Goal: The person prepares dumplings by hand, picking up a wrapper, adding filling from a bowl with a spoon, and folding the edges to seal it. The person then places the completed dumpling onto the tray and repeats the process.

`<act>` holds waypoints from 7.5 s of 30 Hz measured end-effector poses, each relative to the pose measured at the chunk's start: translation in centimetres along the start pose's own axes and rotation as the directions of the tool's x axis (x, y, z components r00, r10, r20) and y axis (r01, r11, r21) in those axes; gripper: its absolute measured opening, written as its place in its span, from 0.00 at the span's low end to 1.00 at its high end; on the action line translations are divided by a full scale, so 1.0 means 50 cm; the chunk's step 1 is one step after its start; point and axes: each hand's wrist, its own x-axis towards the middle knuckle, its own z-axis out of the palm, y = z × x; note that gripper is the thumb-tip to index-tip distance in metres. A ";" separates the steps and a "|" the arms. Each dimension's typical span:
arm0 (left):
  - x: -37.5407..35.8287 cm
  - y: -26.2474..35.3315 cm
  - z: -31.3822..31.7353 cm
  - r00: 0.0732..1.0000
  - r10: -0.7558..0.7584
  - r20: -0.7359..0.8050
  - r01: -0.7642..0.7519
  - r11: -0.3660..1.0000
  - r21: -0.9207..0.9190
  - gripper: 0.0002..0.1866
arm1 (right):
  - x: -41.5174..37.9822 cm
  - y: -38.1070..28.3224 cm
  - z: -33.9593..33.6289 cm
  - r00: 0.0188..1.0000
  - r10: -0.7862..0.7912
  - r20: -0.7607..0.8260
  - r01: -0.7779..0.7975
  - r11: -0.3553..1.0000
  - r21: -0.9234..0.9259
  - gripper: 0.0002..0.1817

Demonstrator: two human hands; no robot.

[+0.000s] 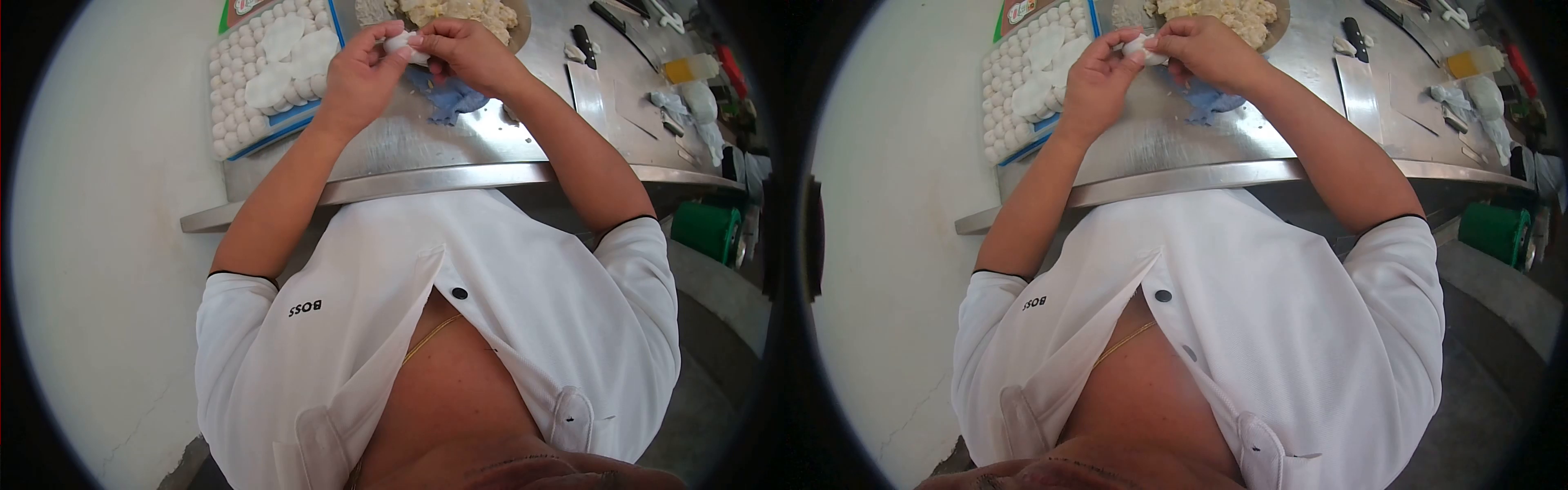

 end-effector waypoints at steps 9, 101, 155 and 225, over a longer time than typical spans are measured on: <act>0.018 -0.013 -0.029 0.878 -0.356 0.320 0.479 0.642 -0.599 0.19 | 0.001 0.002 0.002 0.993 -0.113 -0.018 0.110 0.989 -0.103 0.11; -0.057 -0.116 -0.479 0.735 -0.407 -0.543 0.118 0.864 -0.489 0.11 | 0.236 -0.004 0.444 0.938 -0.202 0.282 0.346 0.525 -0.778 0.17; 0.018 0.025 -0.114 0.823 -0.526 0.216 0.544 0.616 -0.570 0.19 | -0.094 -0.046 -0.010 0.990 -0.001 -0.139 -0.134 0.266 -0.955 0.11; 0.069 -0.051 -0.013 0.715 -0.694 -0.086 0.364 0.475 -0.801 0.20 | -0.215 0.037 -0.057 0.989 -0.141 -0.046 0.089 0.810 -0.580 0.16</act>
